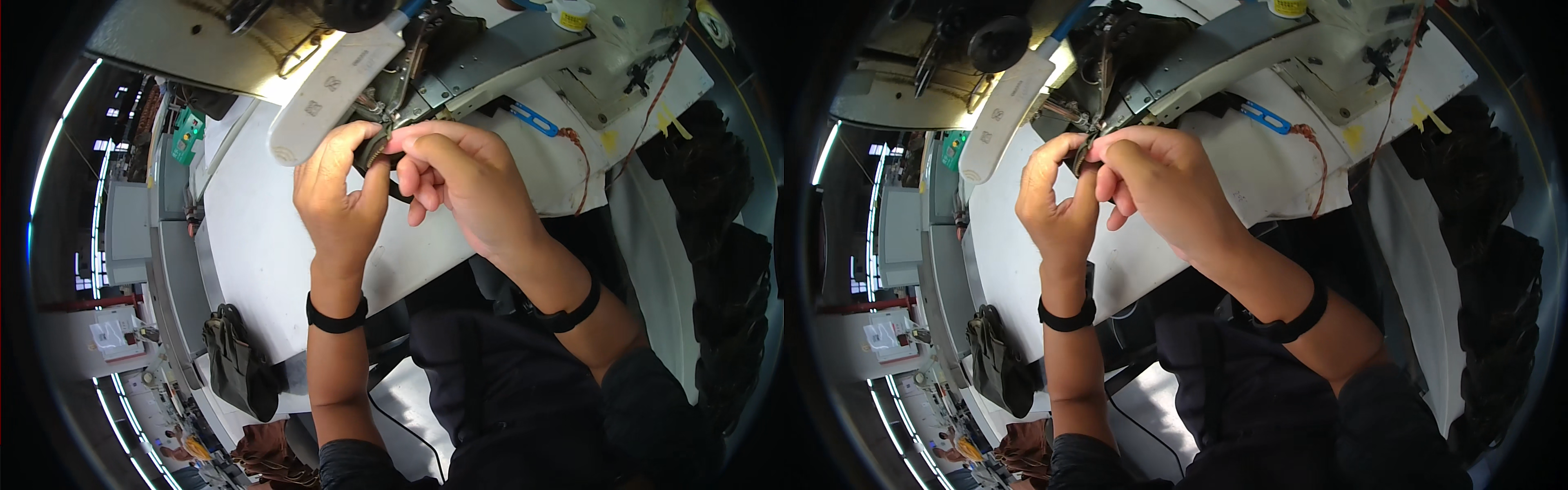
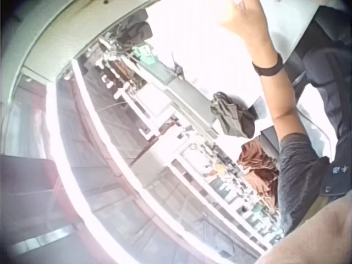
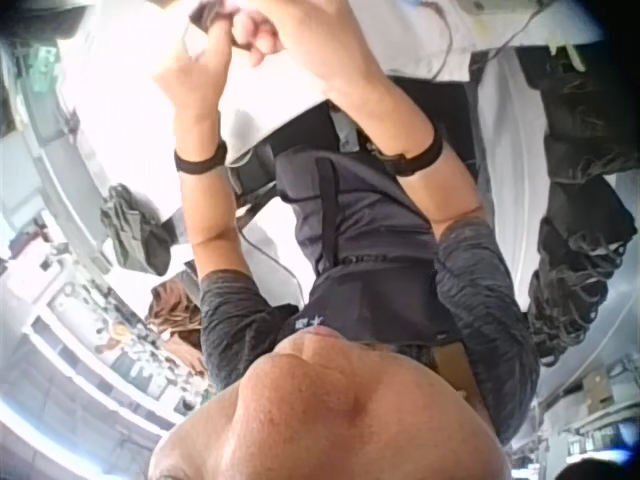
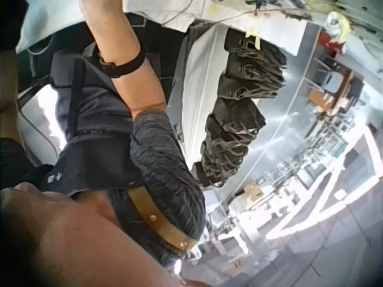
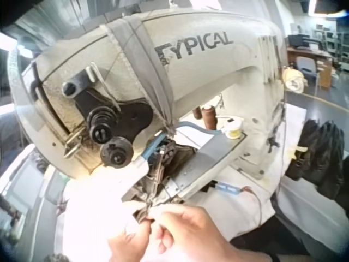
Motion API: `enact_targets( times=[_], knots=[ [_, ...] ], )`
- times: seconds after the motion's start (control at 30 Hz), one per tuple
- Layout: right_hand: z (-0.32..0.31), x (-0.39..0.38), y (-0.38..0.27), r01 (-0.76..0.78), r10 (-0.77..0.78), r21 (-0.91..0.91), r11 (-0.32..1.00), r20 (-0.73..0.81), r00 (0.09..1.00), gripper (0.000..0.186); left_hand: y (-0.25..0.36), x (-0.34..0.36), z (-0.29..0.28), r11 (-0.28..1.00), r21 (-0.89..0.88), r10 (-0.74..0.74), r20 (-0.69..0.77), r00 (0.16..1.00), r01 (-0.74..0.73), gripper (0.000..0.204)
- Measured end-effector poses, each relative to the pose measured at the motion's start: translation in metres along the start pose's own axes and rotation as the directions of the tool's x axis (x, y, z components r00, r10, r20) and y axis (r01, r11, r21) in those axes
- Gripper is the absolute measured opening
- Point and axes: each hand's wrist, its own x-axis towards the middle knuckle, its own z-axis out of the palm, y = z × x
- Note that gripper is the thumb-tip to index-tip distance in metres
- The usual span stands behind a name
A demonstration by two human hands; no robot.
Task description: The person operates an industrial sewing machine to stitch a zipper onto a green fabric bag. They guide the bag under the needle, align the zipper tape, and sew along the edge. The person periodically stops to adjust the fabric and inspect the stitching before continuing.
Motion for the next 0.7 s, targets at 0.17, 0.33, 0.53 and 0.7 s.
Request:
enact_targets(
  times=[0.17, 0.33, 0.53, 0.7],
  knots=[
    [-0.007, -0.013, 0.014, 0.099, -0.105, -0.207, 0.973, -0.016, 0.994, 0.026, 0.005, 0.0, -0.007, 0.991, -0.102, -0.081, 0.07, 0.994, 0.088, 0.023],
    [-0.013, -0.023, 0.025, 0.068, -0.072, -0.172, 0.983, -0.017, 0.997, 0.034, 0.001, 0.006, -0.019, 0.918, -0.229, -0.285, 0.191, 0.939, 0.325, 0.014],
    [0.0, -0.025, 0.022, 0.095, -0.091, -0.164, 0.982, 0.033, 0.995, 0.049, 0.011, 0.01, -0.026, 0.993, -0.034, -0.109, 0.163, 0.981, 0.117, 0.018],
    [0.017, -0.026, 0.024, 0.076, -0.073, -0.04, 0.996, 0.091, 0.993, 0.058, 0.019, 0.023, -0.033, 0.969, 0.079, 0.212, 0.216, 0.953, -0.233, 0.033]
  ],
)
